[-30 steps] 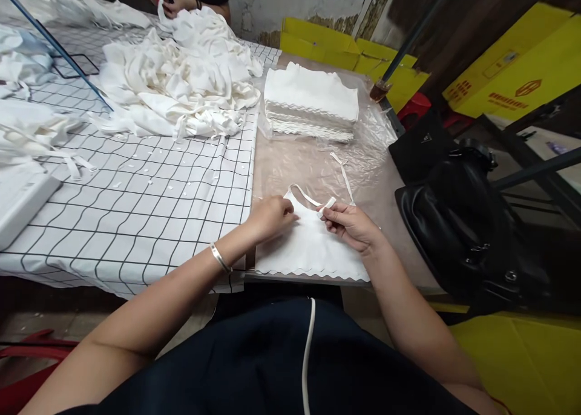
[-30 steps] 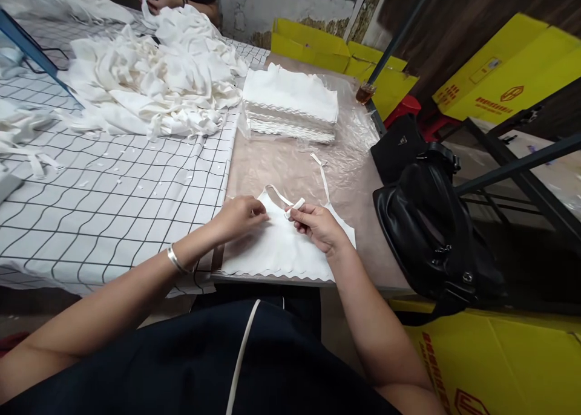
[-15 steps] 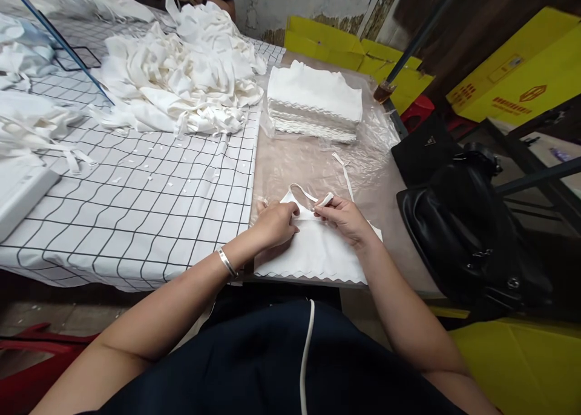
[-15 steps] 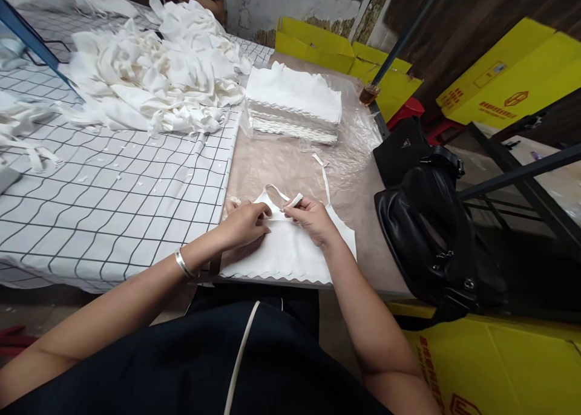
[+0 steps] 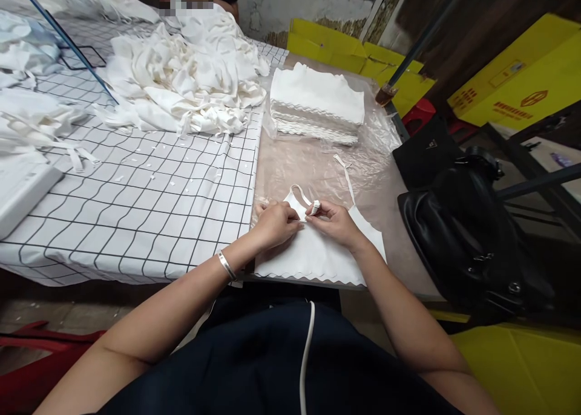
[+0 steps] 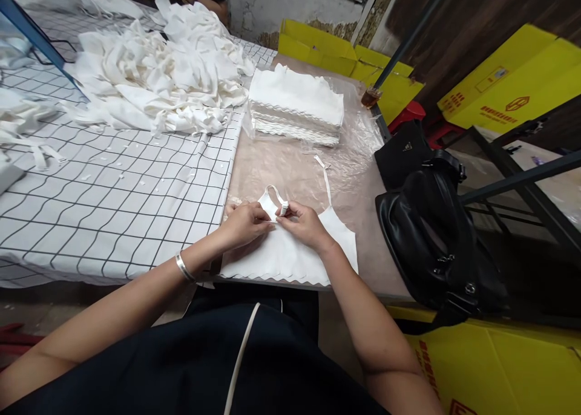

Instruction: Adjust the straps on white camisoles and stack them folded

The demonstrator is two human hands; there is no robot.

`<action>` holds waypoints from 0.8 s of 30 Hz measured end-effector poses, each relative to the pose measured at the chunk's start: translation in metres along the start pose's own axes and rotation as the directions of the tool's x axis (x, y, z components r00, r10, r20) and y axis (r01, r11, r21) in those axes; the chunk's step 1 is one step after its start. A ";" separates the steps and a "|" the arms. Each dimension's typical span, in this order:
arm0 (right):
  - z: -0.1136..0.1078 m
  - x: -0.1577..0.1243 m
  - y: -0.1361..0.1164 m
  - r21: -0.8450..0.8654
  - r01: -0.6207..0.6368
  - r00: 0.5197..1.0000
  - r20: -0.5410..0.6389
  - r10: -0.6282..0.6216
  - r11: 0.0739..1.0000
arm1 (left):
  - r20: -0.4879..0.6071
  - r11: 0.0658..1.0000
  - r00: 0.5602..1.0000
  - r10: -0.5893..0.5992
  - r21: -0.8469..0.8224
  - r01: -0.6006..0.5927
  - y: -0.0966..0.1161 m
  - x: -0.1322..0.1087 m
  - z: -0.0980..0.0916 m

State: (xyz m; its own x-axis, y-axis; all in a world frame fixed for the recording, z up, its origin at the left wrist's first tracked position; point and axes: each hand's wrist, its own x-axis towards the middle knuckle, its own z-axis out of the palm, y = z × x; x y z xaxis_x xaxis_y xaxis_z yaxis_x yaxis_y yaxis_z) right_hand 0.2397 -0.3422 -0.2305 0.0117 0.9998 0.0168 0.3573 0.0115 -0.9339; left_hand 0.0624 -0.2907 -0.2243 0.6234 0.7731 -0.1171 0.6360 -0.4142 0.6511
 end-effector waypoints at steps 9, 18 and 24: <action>0.017 0.001 -0.001 0.117 -0.082 0.989 -0.114 0.095 0.990 | 0.018 1.000 1.000 -0.023 0.000 0.023 0.003 0.002 0.000; 0.007 0.027 -0.024 0.511 -0.382 0.913 0.076 0.402 0.770 | -0.114 0.887 0.928 0.355 0.355 -0.296 -0.006 -0.038 0.015; -0.008 0.106 -0.044 0.593 -0.520 0.827 0.167 0.537 0.615 | 0.155 0.698 0.778 0.609 0.360 -0.619 -0.032 -0.072 0.041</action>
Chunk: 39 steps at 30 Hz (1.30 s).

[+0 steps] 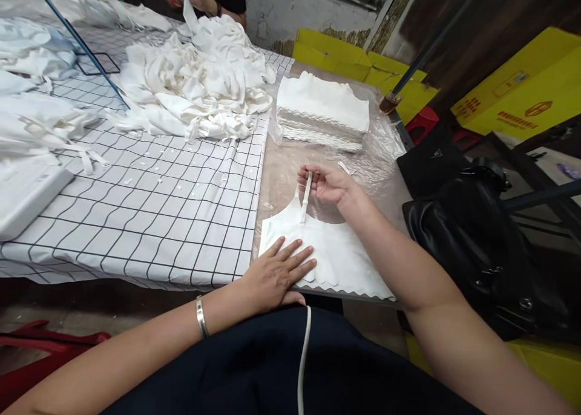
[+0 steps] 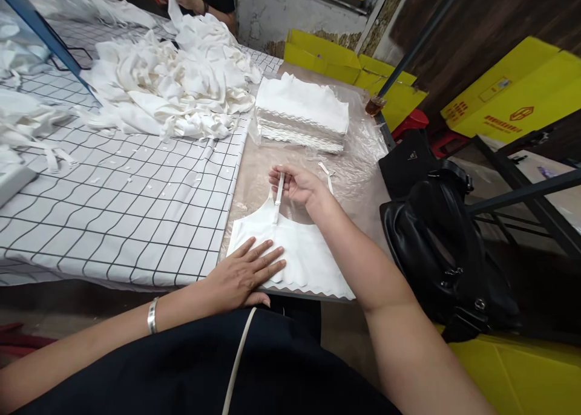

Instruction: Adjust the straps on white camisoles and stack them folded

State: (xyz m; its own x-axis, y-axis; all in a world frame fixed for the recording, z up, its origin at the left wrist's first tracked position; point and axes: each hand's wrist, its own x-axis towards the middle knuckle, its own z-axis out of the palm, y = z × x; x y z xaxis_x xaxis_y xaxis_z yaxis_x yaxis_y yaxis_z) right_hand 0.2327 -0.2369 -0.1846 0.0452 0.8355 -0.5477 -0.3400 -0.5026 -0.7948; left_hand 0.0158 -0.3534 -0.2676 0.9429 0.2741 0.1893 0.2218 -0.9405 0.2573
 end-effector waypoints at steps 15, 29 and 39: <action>-0.038 -0.039 0.018 -0.903 0.359 0.644 0.058 -0.763 0.235 | 0.074 0.998 0.997 -0.016 -0.067 0.021 -0.008 -0.004 -0.015; -0.081 -0.122 0.154 -0.957 0.259 0.517 0.022 -0.855 0.132 | -0.061 0.920 0.920 -0.387 -0.097 0.380 -0.081 0.261 -0.031; -0.081 -0.125 0.159 -0.923 0.331 0.556 0.021 -0.831 0.198 | 0.048 0.748 0.764 -0.643 -0.174 0.640 -0.100 0.310 -0.008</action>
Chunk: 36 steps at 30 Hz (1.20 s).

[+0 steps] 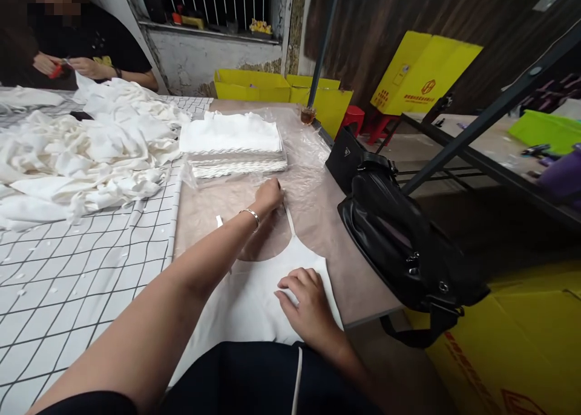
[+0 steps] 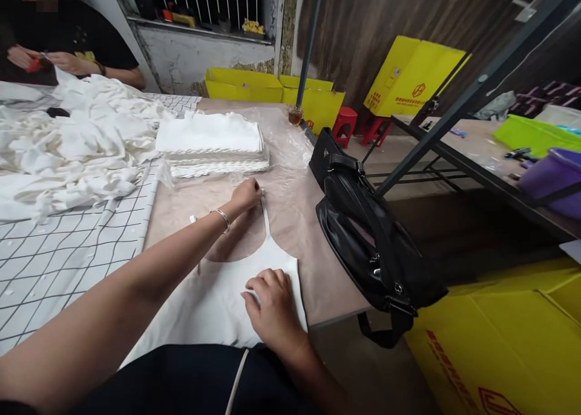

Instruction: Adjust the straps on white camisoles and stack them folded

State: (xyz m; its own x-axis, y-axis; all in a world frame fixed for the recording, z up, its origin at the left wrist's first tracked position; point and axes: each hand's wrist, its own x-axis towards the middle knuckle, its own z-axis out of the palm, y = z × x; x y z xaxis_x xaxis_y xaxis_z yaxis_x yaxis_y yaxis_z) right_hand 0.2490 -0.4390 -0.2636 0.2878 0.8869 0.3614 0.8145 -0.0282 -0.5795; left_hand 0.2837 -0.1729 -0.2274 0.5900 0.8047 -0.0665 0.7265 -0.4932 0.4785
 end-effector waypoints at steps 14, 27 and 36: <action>-0.002 0.001 -0.003 0.022 -0.032 0.999 0.038 0.031 0.999 | 0.070 0.949 0.996 -0.055 -0.305 0.074 0.010 0.022 -0.015; -0.002 0.003 -0.003 0.003 -0.037 0.998 0.051 0.037 0.999 | 0.036 0.848 0.991 -0.127 -0.514 0.127 0.029 0.045 -0.006; -0.005 0.004 -0.001 0.176 -0.110 0.993 0.070 0.099 0.978 | -0.050 0.699 0.999 0.012 -0.714 -0.044 0.041 0.037 -0.072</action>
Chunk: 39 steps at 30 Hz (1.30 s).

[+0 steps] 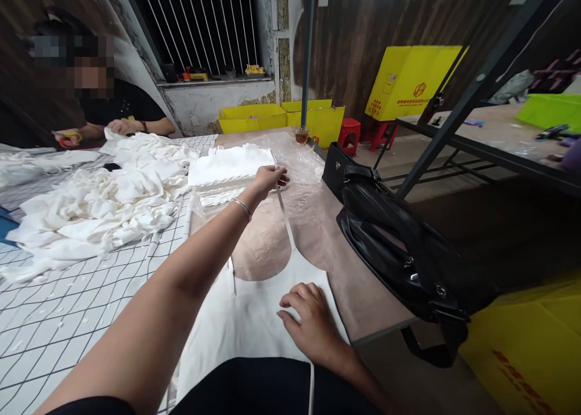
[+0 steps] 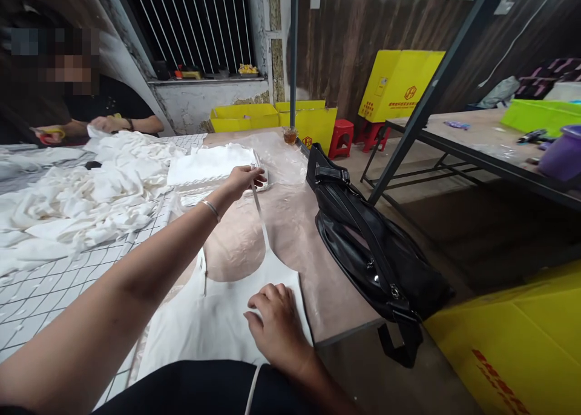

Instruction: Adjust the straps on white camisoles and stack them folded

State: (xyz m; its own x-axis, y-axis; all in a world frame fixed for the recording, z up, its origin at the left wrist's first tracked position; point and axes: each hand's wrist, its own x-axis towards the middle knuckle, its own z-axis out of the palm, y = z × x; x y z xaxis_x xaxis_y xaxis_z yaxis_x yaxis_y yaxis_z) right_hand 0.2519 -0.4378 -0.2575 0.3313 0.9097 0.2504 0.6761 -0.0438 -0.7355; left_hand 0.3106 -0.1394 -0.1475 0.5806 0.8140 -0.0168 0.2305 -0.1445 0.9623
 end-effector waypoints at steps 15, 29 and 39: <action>-0.109 0.075 -0.015 0.866 -0.290 0.941 0.181 0.286 0.408 | 0.642 -0.014 0.313 0.700 0.450 -0.893 0.011 -0.147 -0.005; -0.087 0.081 -0.010 0.534 -0.481 0.877 0.306 0.371 0.696 | 0.533 0.303 0.635 0.559 0.582 -0.755 -0.018 -0.185 -0.016; -0.077 0.072 0.014 0.417 -0.562 0.822 0.192 0.535 0.714 | 0.220 0.585 0.930 0.295 0.728 -0.358 -0.075 -0.215 -0.023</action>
State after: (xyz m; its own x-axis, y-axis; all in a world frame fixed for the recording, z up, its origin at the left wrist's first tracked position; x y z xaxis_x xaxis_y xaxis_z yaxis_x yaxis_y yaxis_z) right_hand 0.3359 -0.4050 -0.2008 0.5083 0.8039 -0.3086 0.0226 -0.3708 -0.9285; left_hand 0.1500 -0.2907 -0.2095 0.7796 0.5905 0.2085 0.4955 -0.7853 0.3712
